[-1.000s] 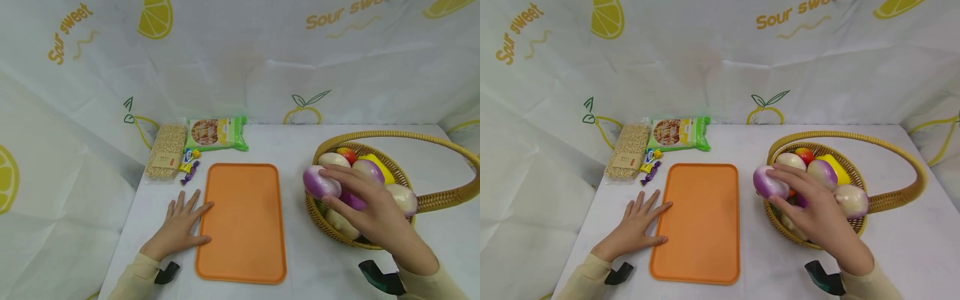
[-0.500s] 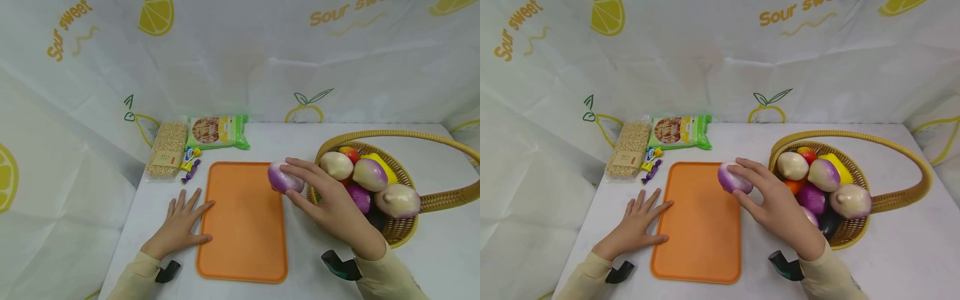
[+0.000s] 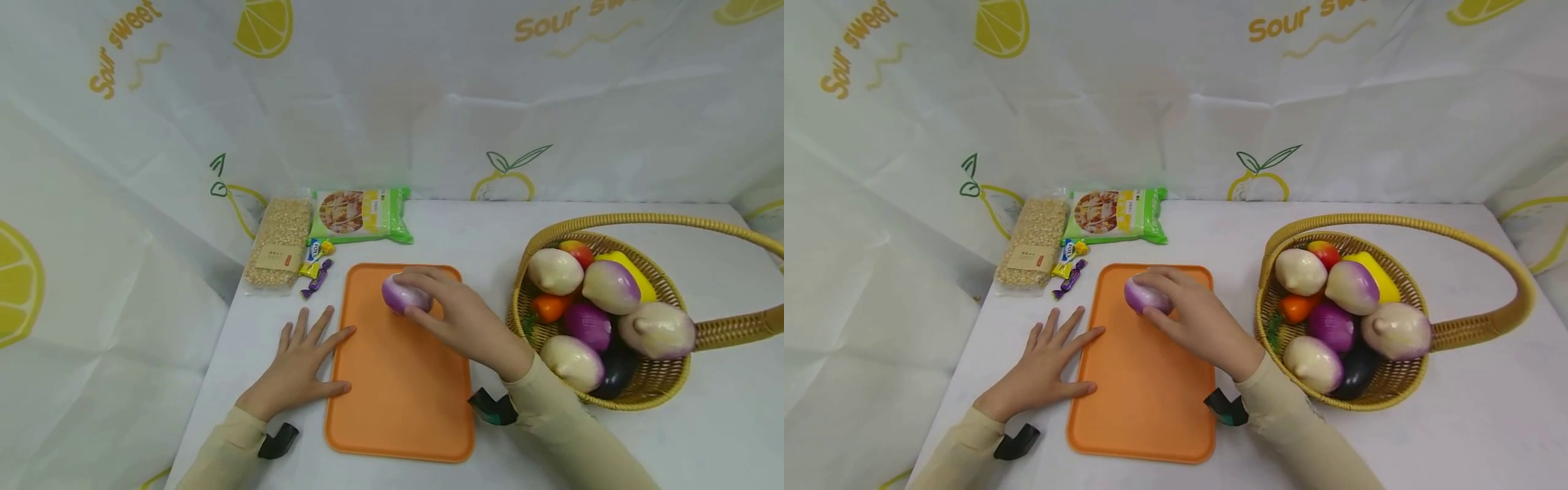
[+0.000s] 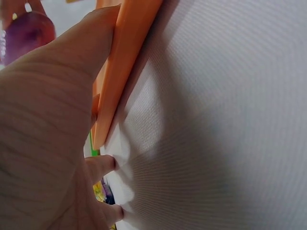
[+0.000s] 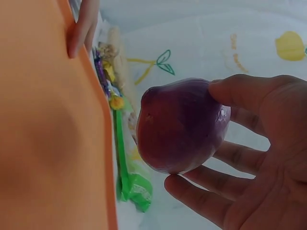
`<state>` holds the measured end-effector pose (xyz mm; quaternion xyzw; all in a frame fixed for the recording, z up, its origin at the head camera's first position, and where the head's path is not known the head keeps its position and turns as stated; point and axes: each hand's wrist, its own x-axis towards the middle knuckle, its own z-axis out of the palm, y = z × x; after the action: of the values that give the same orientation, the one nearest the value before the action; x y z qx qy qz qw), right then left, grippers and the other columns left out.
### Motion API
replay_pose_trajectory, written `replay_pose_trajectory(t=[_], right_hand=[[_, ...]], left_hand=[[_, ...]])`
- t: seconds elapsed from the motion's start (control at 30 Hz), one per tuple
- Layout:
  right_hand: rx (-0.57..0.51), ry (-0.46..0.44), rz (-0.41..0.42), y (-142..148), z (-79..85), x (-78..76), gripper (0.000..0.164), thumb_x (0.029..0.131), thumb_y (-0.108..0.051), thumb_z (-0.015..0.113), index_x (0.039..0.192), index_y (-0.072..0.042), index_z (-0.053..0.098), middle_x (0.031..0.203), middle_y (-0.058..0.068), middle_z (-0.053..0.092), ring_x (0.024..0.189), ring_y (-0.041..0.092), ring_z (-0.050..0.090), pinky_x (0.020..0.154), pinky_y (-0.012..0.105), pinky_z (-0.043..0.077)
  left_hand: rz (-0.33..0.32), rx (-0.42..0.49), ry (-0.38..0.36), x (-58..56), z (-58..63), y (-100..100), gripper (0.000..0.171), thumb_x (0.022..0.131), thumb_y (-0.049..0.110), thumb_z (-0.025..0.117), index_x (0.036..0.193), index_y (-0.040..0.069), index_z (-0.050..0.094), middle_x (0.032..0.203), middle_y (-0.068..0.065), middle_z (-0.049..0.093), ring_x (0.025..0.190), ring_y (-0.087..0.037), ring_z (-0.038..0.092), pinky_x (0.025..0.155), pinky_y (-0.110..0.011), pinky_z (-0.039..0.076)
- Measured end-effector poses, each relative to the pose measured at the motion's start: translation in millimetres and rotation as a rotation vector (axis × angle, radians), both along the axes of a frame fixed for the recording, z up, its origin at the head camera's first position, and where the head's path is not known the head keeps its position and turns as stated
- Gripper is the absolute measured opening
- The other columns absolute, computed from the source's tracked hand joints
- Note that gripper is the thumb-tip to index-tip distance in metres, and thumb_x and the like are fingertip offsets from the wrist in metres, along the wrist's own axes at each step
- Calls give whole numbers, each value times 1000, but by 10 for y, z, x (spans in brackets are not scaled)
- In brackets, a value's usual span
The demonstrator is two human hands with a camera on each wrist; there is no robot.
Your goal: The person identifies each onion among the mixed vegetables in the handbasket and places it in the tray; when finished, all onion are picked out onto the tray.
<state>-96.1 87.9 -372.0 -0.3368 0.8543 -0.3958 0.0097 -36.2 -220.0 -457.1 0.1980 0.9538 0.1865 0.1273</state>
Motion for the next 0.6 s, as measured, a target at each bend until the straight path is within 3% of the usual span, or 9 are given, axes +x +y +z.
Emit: replay_pose_trajectory(t=[0.37, 0.6], right_hand=[[127, -80, -4, -413, -345, -283, 42, 100, -23, 68, 141, -14, 60, 143, 10, 55, 123, 27, 59, 100, 46, 50], [146, -161, -28, -589, -416, -400, 42, 101, -28, 65, 143, -20, 58, 144, 4, 53, 124, 24, 58, 104, 44, 47]], left_hand=[[2, 4, -4, 2, 1, 9, 90, 82, 64, 74, 158, 29, 39, 169, -14, 7, 148, -54, -9, 110, -76, -1], [-3, -1, 15, 9, -6, 1, 90, 82, 64, 74, 158, 29, 39, 169, -14, 8, 148, -55, -8, 110, -76, 0]])
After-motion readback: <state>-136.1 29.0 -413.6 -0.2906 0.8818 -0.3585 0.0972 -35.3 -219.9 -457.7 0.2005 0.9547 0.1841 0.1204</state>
